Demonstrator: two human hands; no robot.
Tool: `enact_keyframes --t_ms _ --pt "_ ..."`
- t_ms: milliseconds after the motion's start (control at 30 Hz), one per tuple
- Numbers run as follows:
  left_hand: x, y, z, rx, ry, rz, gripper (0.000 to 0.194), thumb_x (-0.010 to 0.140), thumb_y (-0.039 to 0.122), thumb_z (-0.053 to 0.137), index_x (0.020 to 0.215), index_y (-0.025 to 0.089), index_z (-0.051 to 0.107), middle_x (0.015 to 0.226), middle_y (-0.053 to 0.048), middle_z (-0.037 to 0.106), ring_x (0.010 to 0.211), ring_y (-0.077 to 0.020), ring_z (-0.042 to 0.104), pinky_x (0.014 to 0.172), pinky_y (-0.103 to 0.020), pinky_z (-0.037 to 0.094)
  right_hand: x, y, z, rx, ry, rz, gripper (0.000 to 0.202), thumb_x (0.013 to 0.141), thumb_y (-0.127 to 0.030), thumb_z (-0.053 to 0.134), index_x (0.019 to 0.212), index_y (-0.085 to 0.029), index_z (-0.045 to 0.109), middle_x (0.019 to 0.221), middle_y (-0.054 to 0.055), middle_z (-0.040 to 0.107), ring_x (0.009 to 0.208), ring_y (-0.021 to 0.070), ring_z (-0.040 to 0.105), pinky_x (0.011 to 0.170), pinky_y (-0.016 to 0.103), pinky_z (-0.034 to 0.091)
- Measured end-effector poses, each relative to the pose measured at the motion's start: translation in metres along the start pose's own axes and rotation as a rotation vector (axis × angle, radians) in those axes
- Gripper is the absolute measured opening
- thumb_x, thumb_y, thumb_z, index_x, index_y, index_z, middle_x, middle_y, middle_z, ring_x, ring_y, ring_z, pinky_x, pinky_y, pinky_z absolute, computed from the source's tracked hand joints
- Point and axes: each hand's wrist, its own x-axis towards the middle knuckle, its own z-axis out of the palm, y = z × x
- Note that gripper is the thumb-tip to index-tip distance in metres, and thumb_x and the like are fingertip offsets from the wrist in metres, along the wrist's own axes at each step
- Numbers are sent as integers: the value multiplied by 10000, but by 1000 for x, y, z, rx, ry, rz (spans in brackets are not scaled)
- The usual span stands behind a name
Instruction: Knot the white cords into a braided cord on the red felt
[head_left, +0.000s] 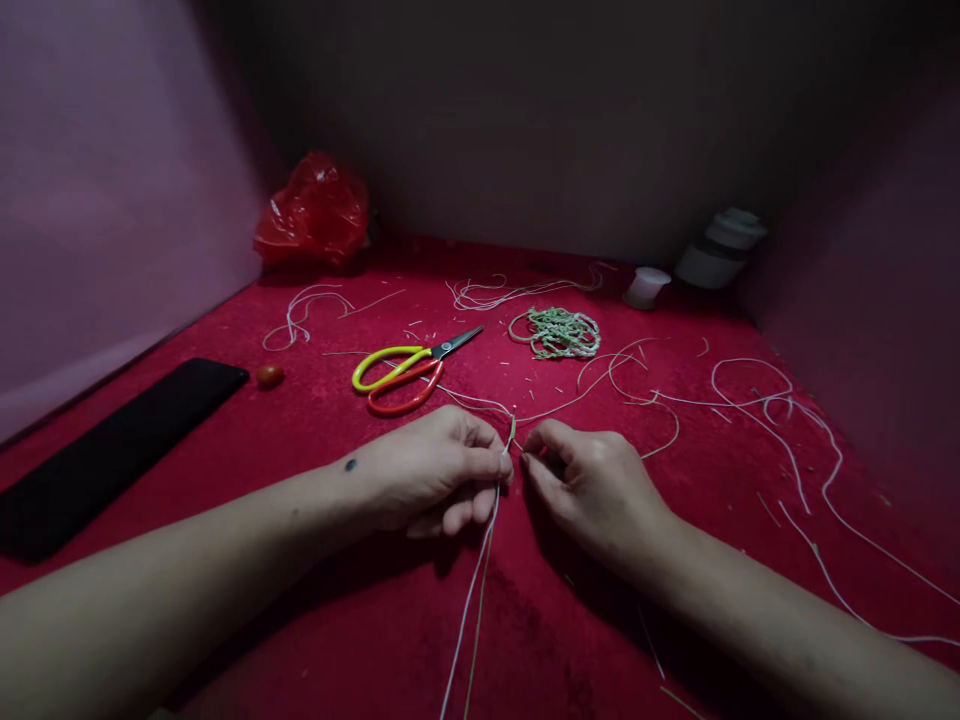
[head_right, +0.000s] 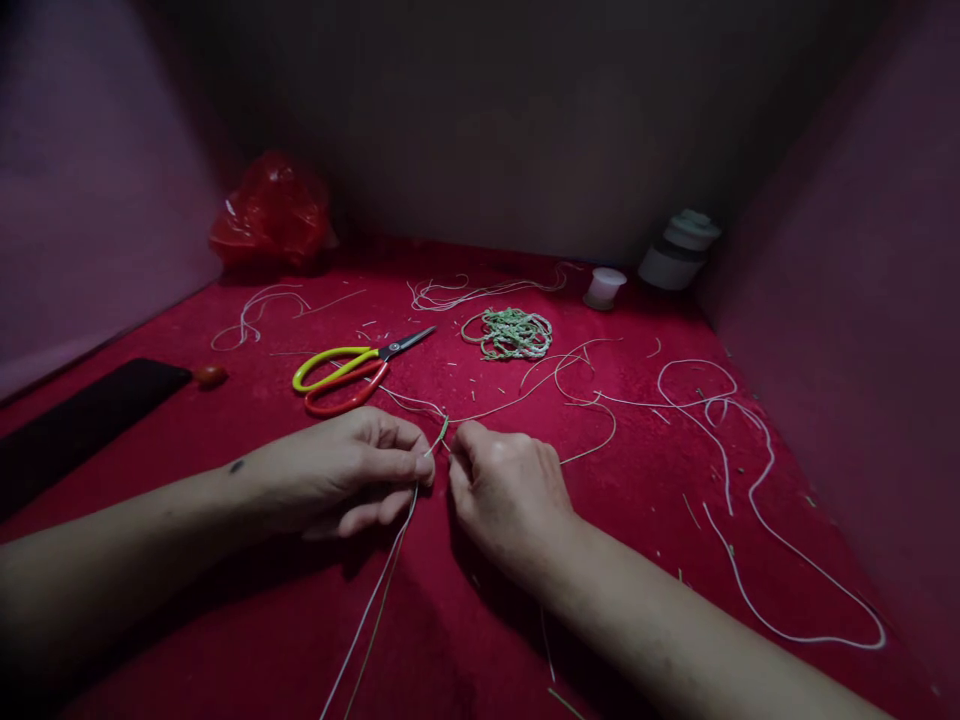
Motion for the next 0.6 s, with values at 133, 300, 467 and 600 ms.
enact_keyframes --t_ms 133,300,467,600 --pt "-2 -1 1 183 100 134 175 755 291 540 661 143 537 394 69 430 299 -33 335 286 -138 196 3 -3 -5 3 -41 47 123 761 -216 499 714 -185 609 577 20 586 512 115 495 531 239 344" --pt "-3 -1 2 103 45 161 182 762 297 535 708 127 572 382 45 482 258 -38 330 271 -145 209 9 -6 -13 221 -68 140 117 730 -185 512 639 -166 582 619 27 582 567 114 504 535 233 358" --pt "-1 -3 6 -277 -74 133 106 720 186 535 699 85 560 631 -84 649 432 -117 580 331 -178 425 12 -8 -20 668 -211 422 142 749 -265 538 654 -160 547 459 -33 456 367 59 354 360 201 250" --pt "1 -7 9 -273 -119 115 125 742 195 513 780 84 556 593 -76 636 432 -148 595 310 -197 433 12 -8 -22 773 -223 445 149 736 -261 562 633 -163 518 413 -52 413 326 46 304 322 194 192"
